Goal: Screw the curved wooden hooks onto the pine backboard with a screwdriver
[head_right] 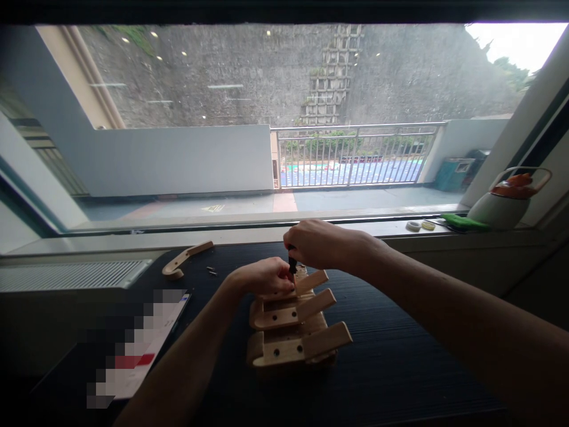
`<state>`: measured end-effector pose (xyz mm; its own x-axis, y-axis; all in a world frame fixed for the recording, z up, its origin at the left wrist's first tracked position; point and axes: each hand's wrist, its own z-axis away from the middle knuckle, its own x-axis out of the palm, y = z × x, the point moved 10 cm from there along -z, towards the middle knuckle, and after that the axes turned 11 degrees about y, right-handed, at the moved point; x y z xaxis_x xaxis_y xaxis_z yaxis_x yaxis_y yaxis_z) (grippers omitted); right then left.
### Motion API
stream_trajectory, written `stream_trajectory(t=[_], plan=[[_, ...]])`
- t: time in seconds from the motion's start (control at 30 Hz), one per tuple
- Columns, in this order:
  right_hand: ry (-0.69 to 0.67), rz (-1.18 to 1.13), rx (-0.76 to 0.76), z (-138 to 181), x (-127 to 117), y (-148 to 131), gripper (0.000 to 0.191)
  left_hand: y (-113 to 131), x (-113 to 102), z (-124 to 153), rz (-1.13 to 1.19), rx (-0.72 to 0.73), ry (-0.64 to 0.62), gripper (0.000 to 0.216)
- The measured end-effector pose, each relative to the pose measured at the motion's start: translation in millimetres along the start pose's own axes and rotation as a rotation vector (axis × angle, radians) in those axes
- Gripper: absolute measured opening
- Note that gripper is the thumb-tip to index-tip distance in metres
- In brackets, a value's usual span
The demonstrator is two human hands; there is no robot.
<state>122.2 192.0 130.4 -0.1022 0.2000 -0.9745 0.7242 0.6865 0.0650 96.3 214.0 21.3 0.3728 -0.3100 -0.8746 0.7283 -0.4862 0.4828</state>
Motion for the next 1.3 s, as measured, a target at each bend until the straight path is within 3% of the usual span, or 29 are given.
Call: stream_trajectory(t=[0.33, 0.43, 0.77, 1.3], plan=[[-0.054, -0.007, -0.004, -0.6, -14.5, -9.8, 0.028, -3.2, -2.7, -0.9, 0.061, -0.014, 0.034, 0.024], [0.016, 0.064, 0.005, -1.2, -17.1, -5.7, 0.03, -3.5, -1.3, -1.6, 0.078, -0.005, 0.024, 0.024], [-0.012, -0.026, -0.058, -5.4, -5.1, -13.4, 0.023, -0.2, -3.5, -2.3, -0.038, 0.056, 0.066, 0.018], [0.007, -0.038, -0.048, -6.8, -3.9, -4.4, 0.018, -8.6, -11.4, -1.5, -0.251, -0.141, 0.204, 0.021]])
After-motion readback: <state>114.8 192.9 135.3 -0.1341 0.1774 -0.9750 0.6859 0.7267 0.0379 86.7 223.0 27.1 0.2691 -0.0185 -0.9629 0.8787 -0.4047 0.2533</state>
